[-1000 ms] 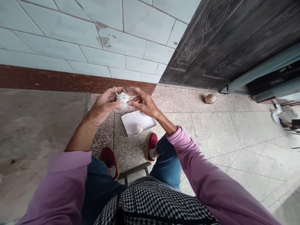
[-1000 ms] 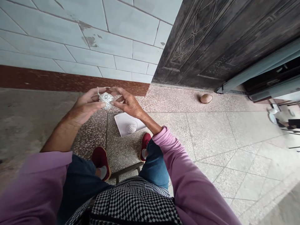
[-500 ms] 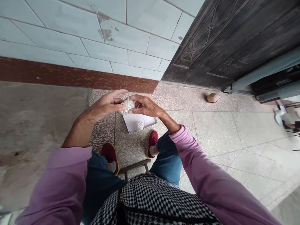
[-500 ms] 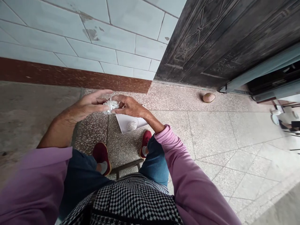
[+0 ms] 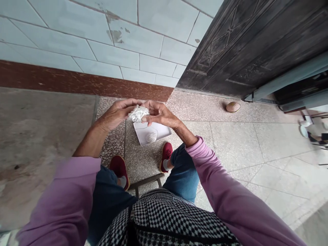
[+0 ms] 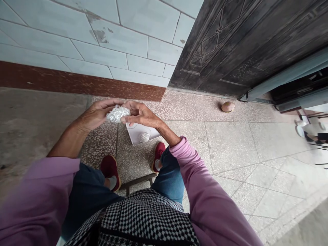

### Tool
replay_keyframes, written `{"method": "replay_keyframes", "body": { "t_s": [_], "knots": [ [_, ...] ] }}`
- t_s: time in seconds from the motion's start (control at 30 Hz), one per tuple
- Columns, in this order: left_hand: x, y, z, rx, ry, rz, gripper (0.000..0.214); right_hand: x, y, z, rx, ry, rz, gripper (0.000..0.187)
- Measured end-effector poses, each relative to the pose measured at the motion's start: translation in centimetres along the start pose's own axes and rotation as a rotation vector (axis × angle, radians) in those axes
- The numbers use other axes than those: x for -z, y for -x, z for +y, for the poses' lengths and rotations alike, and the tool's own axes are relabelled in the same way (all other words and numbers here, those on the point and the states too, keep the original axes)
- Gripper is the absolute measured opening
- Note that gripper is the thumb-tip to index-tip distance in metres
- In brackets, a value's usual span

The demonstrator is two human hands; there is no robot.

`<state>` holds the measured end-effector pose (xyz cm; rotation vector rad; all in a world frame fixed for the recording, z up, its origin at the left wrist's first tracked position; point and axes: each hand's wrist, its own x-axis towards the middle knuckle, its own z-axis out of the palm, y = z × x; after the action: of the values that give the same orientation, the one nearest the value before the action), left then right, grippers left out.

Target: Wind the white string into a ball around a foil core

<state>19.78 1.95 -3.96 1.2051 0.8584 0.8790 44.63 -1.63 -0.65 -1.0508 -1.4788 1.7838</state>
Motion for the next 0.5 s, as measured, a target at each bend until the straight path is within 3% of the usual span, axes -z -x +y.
{"method": "replay_keyframes", "body": {
  "t_s": [0.17,0.27,0.37,0.47,0.5],
  "knots": [
    [-0.1,-0.8,-0.9,-0.029,-0.06,0.038,0.051,0.7,-0.7,1.1,0.162,-0.081,0.079,0.074],
    [-0.8,-1.2,-1.1,-0.029,-0.096,0.006,0.052,0.9,-0.5,0.8,0.175,-0.081,0.146,0.084],
    [-1.1,-0.9,-1.0,-0.029,-0.154,-0.036,0.054,1.1,-0.3,0.6,0.207,-0.093,0.105,0.097],
    [-1.0,-0.2,-0.5,-0.002,-0.15,-0.031,0.045,1.8,-0.3,0.6,0.237,-0.1,0.057,0.094],
    [-0.8,0.0,-0.3,-0.016,-0.125,-0.005,0.053,2.0,-0.3,0.8,0.232,-0.095,0.064,0.092]
  ]
}}
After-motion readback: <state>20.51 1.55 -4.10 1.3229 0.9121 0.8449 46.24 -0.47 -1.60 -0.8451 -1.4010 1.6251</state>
